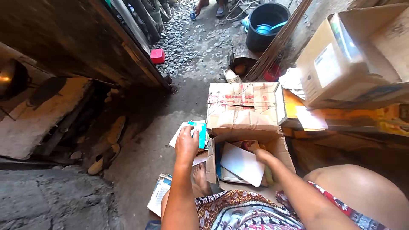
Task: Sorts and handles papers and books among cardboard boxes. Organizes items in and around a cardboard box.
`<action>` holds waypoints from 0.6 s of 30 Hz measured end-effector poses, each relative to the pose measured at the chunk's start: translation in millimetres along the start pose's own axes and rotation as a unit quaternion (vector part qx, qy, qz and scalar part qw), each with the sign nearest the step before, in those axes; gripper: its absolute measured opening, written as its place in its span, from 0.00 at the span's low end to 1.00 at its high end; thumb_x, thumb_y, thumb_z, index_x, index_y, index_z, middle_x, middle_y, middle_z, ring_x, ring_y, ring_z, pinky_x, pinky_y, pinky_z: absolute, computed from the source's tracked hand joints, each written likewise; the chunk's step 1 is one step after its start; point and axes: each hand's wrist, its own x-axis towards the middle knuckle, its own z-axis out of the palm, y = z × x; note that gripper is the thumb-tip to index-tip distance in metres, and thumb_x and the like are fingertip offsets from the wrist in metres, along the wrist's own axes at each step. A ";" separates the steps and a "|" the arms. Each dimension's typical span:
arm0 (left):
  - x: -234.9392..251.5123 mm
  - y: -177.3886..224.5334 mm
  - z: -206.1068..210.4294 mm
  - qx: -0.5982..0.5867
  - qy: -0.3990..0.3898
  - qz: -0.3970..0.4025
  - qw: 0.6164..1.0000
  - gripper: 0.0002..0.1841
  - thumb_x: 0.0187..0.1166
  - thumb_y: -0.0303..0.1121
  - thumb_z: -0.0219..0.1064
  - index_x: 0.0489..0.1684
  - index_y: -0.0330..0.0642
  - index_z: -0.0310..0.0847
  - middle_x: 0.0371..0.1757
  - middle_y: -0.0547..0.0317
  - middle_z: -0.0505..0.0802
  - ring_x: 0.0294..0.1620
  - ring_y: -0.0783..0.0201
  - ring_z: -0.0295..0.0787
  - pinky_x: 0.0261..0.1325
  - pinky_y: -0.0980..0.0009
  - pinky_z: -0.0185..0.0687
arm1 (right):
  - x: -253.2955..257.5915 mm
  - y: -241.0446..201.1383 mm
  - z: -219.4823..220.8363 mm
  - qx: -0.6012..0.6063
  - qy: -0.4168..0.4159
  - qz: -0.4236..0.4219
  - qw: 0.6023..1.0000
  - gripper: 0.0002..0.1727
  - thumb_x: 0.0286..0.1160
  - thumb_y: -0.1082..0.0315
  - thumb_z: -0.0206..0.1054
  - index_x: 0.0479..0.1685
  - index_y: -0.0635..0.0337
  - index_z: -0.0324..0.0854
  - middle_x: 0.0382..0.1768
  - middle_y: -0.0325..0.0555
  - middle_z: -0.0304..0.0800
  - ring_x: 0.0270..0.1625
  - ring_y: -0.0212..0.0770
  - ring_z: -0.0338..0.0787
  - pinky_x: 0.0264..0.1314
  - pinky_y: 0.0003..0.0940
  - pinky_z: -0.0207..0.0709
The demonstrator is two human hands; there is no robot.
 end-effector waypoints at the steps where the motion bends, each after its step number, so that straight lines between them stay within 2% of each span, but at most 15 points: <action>1: 0.3 1.5 0.7 -0.002 -0.004 0.001 1.000 0.20 0.89 0.46 0.60 0.68 0.42 0.84 0.72 0.49 0.87 0.73 0.50 0.84 0.76 0.47 0.75 | -9.2 -5.9 -15.2 -0.017 0.004 -0.008 1.000 0.20 0.74 0.69 0.68 0.65 0.66 0.84 0.67 0.70 0.85 0.73 0.70 0.82 0.72 0.75 0.71; 7: 5.0 9.6 3.3 -0.011 -0.014 0.002 1.000 0.21 0.90 0.46 0.58 0.69 0.43 0.84 0.67 0.46 0.89 0.67 0.48 0.87 0.72 0.45 0.77 | -78.7 -35.5 -102.3 -0.114 0.024 -0.030 0.993 0.15 0.74 0.69 0.69 0.56 0.65 0.88 0.62 0.67 0.89 0.70 0.68 0.85 0.69 0.75 0.73; 11: 4.7 16.7 5.3 -0.018 -0.020 0.021 0.999 0.21 0.90 0.45 0.58 0.70 0.43 0.83 0.68 0.47 0.89 0.69 0.48 0.86 0.73 0.45 0.77 | -133.9 -42.6 -155.2 -0.132 0.045 -0.073 0.988 0.16 0.75 0.70 0.71 0.58 0.69 0.86 0.59 0.71 0.88 0.68 0.71 0.84 0.69 0.75 0.71; 13: 4.5 19.5 7.1 -0.023 -0.029 0.034 0.999 0.21 0.90 0.44 0.57 0.71 0.43 0.82 0.70 0.46 0.88 0.70 0.48 0.86 0.74 0.44 0.76 | -164.0 -42.2 -179.2 -0.114 0.060 -0.099 0.987 0.16 0.78 0.69 0.69 0.61 0.68 0.86 0.57 0.71 0.88 0.65 0.71 0.85 0.69 0.75 0.71; 16: 3.6 25.7 10.2 -0.026 -0.043 0.042 0.998 0.21 0.90 0.45 0.57 0.71 0.43 0.82 0.69 0.46 0.89 0.69 0.48 0.86 0.74 0.45 0.76 | -196.1 -33.9 -208.3 -0.064 0.083 -0.159 0.982 0.11 0.82 0.70 0.66 0.53 0.69 0.85 0.47 0.66 0.88 0.53 0.62 0.87 0.61 0.66 0.75; 18: 3.0 29.1 13.2 -0.038 -0.051 0.046 0.997 0.22 0.90 0.46 0.56 0.71 0.43 0.82 0.68 0.45 0.89 0.68 0.48 0.87 0.73 0.45 0.77 | -207.9 -24.6 -219.7 -0.016 0.104 -0.182 0.978 0.11 0.82 0.71 0.66 0.53 0.70 0.85 0.46 0.63 0.89 0.50 0.57 0.88 0.60 0.60 0.77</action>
